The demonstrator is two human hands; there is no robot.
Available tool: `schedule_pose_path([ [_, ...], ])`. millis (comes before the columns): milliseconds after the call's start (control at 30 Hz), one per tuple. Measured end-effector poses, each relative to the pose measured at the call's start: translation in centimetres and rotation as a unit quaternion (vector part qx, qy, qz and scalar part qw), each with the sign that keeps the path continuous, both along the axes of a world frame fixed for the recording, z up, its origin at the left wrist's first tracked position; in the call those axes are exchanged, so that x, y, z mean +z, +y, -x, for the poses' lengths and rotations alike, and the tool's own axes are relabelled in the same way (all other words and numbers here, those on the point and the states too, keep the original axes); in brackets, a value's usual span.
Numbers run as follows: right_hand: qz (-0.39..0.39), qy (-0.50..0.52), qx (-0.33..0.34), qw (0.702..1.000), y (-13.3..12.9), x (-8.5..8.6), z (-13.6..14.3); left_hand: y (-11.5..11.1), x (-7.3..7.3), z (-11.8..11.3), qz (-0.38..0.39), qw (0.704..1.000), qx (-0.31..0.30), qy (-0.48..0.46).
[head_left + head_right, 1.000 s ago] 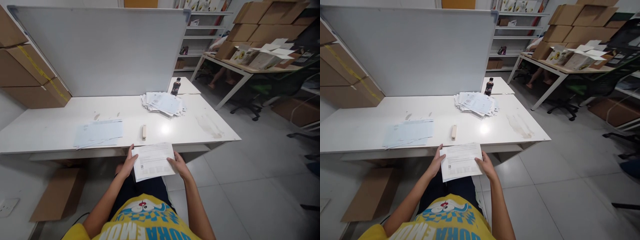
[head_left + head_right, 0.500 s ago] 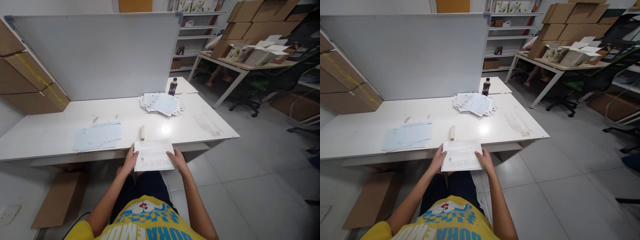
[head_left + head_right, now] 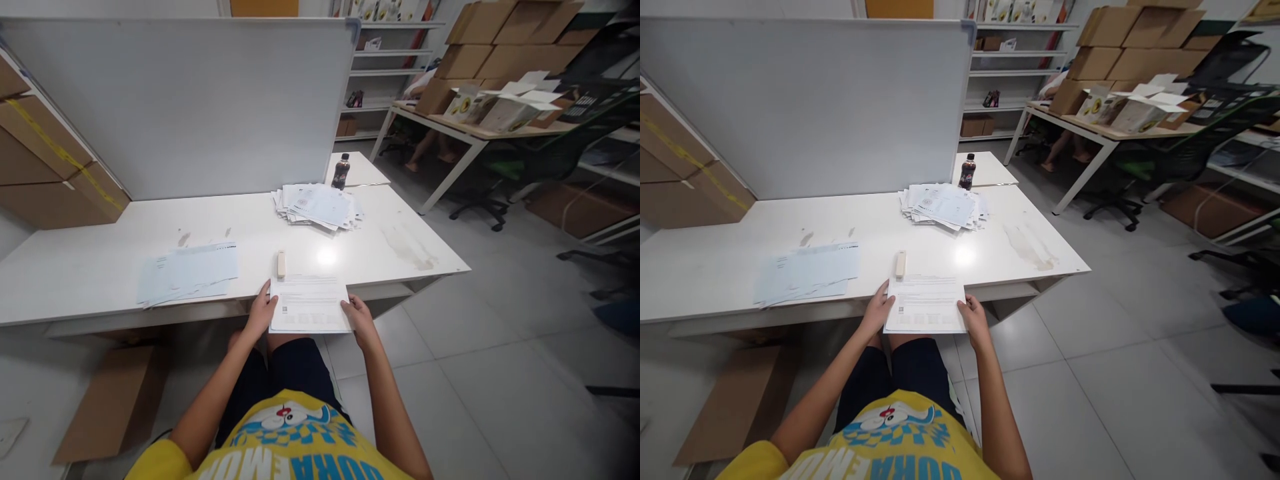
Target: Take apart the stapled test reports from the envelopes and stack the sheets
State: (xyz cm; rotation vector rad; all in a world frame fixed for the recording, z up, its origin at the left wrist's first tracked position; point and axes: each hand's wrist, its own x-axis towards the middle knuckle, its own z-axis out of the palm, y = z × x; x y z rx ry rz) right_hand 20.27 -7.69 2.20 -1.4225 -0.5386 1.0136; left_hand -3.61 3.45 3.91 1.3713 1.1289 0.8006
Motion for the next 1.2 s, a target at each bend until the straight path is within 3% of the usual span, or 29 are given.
schedule_pose_path([
  [233, -0.024, 0.02, -0.007, 0.999, -1.0, -0.8, -0.5, 0.3, -0.4, -0.5, 0.021, 0.999, -0.041, -0.018],
  [900, -0.016, -0.009, 0.029, 0.999, -1.2, -0.7, 0.1, -0.1, -0.6, -0.9, 0.023, 0.998, -0.041, -0.051],
  [1067, -0.028, -0.006, 0.024, 0.999, -1.0, -1.0, -0.1, 0.1, -0.8, -1.0, 0.025, 0.998, -0.036, -0.035],
  [1200, -0.036, 0.004, 0.02, 0.999, -0.9, -1.5, -0.1, 0.1, 0.0, -0.9, 0.002, 1.0, -0.025, 0.004],
])
